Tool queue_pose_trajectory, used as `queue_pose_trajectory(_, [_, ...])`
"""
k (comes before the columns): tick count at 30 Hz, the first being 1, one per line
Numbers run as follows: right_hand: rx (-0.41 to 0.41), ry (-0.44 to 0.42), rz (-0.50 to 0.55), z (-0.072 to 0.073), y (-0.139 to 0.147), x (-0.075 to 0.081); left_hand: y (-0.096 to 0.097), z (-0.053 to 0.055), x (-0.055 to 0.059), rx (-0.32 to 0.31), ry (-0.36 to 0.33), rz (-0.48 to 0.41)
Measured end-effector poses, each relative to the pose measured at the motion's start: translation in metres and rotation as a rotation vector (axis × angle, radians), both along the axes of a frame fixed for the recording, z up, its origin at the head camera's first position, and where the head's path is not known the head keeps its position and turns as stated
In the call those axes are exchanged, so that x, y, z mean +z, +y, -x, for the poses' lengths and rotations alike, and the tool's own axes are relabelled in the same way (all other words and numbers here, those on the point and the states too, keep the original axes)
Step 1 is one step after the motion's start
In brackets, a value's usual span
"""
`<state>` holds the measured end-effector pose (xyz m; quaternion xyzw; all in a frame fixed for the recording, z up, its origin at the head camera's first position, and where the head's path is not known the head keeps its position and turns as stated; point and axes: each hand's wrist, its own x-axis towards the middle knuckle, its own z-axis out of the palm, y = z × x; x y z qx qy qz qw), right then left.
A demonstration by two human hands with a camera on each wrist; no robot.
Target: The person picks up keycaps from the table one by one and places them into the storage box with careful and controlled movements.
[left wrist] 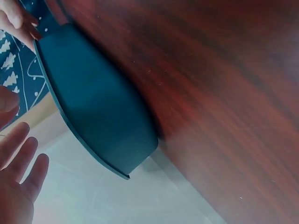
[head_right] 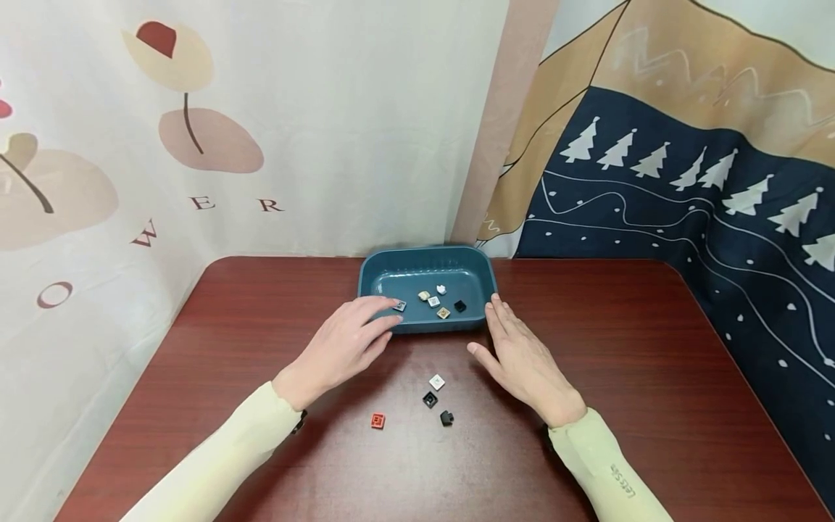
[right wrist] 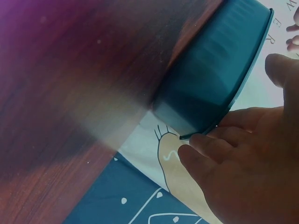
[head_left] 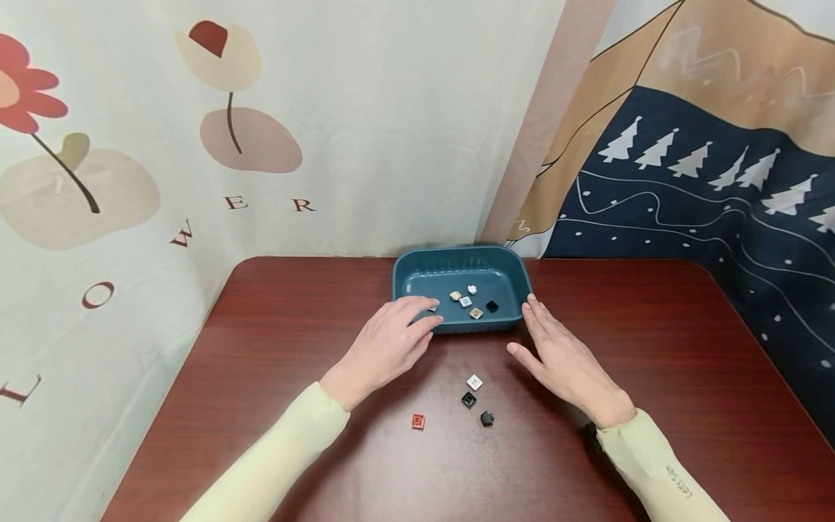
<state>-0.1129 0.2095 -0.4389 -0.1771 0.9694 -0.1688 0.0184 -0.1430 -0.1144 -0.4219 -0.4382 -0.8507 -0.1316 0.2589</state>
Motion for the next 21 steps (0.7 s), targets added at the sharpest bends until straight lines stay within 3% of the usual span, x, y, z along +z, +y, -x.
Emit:
queue_pose_trajectory(13, [-0.001, 0.013, -0.007, 0.001, 0.0, -0.002, -0.017, -0.029, -0.009, -0.038, 0.009, 0.025])
queue_pose_trajectory(21, [0.003, 0.011, -0.002, 0.001, 0.0, -0.002, -0.02, -0.043, -0.013, -0.11, -0.017, 0.077])
